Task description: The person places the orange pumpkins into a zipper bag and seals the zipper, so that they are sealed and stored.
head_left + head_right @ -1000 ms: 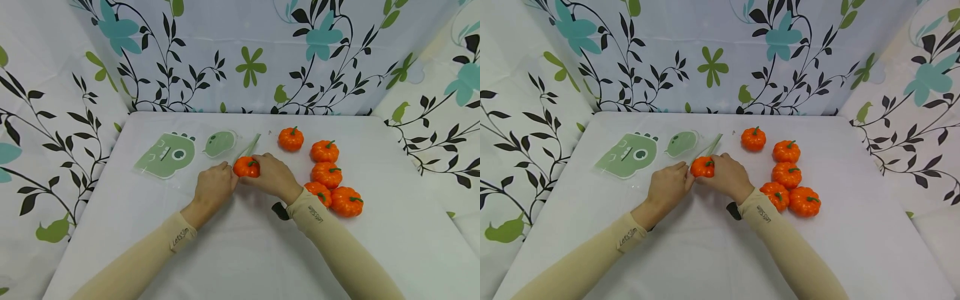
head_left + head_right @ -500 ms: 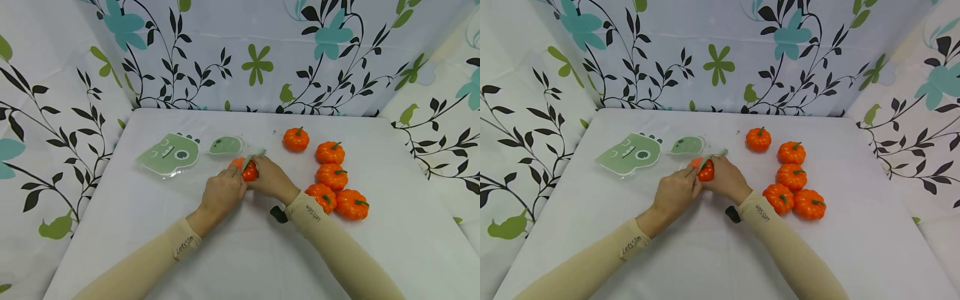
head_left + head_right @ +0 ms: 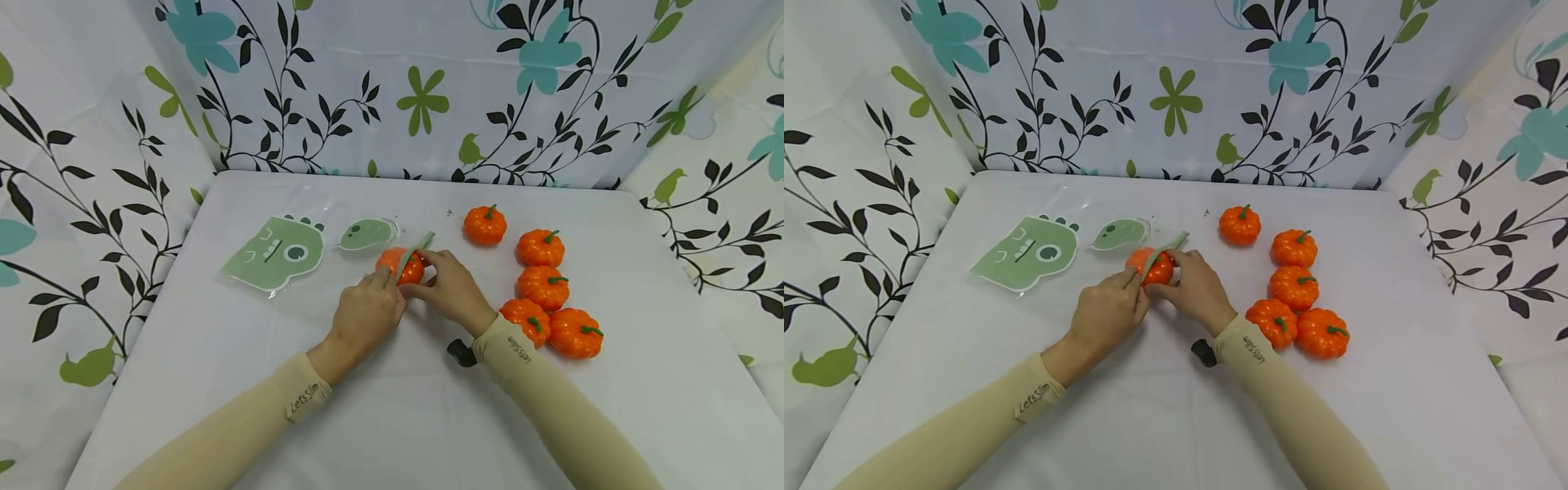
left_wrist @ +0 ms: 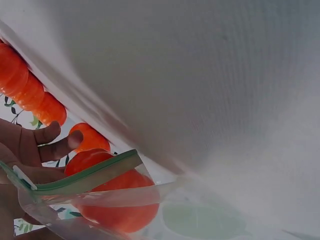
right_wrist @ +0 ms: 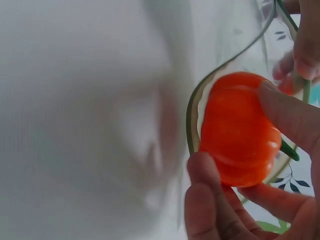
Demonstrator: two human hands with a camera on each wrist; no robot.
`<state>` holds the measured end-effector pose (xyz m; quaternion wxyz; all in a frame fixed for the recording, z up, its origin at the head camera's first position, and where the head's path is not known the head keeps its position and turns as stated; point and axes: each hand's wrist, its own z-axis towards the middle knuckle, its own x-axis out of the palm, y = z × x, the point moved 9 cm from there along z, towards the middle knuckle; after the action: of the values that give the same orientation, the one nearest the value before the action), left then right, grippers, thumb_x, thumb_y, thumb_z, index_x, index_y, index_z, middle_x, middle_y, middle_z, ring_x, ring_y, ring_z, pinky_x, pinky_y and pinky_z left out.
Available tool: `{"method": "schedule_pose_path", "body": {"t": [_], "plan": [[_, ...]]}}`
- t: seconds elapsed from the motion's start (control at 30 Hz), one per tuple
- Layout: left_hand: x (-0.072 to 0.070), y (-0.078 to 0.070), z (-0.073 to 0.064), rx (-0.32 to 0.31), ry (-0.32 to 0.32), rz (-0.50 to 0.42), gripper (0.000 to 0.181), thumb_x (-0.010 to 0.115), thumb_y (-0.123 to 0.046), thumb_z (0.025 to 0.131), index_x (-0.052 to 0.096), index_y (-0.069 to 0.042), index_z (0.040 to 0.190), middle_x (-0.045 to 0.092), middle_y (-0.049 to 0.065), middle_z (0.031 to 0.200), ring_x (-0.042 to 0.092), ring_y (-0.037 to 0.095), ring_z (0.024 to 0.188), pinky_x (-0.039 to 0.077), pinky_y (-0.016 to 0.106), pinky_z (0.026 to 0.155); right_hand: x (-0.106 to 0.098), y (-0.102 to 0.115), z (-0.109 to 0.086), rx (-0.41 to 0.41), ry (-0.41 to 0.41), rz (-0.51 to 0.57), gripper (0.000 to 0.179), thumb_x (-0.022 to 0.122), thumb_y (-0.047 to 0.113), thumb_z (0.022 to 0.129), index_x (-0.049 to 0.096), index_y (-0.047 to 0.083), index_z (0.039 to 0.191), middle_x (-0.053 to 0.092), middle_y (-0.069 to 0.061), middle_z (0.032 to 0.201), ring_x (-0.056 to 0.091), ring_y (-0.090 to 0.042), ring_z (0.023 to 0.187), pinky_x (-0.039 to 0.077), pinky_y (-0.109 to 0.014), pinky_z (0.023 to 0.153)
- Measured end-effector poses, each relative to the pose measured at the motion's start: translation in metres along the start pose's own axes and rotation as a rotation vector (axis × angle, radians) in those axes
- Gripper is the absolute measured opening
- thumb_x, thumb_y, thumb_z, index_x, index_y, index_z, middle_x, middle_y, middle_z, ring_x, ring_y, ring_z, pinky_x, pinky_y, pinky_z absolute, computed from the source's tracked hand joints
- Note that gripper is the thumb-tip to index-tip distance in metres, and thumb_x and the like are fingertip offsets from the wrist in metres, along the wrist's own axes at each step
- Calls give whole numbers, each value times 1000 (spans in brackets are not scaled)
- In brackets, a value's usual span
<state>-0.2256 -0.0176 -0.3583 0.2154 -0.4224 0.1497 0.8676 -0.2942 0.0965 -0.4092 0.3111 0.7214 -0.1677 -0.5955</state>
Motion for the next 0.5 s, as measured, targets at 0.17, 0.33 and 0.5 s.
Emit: {"method": "schedule_pose_path", "body": {"t": [0.17,0.33,0.5], "plan": [[-2,-4,0,31,-6,46,19,73,-15,82,77,3,87,75,13,101,75,28,85,57,38,45,7,2,3,9,9,115,68,83,25,84,53,5,142,56,-11,128,66,-24,96,57,-34,78],[-4,-4,0,39,-23,65,23,72,-15,81,77,4,93,75,13,108,75,25,90,55,35,43,19,1,3,57,100,291,66,77,13,87,49,2,146,53,-11,142,69,-23,105,58,-35,83],[-7,-3,0,33,-61,56,19,73,-14,80,76,3,89,75,13,105,74,26,87,55,36,44,22,1,2,51,120,355,56,70,14,92,52,5,145,53,-10,143,69,-24,108,57,-38,87]]}}
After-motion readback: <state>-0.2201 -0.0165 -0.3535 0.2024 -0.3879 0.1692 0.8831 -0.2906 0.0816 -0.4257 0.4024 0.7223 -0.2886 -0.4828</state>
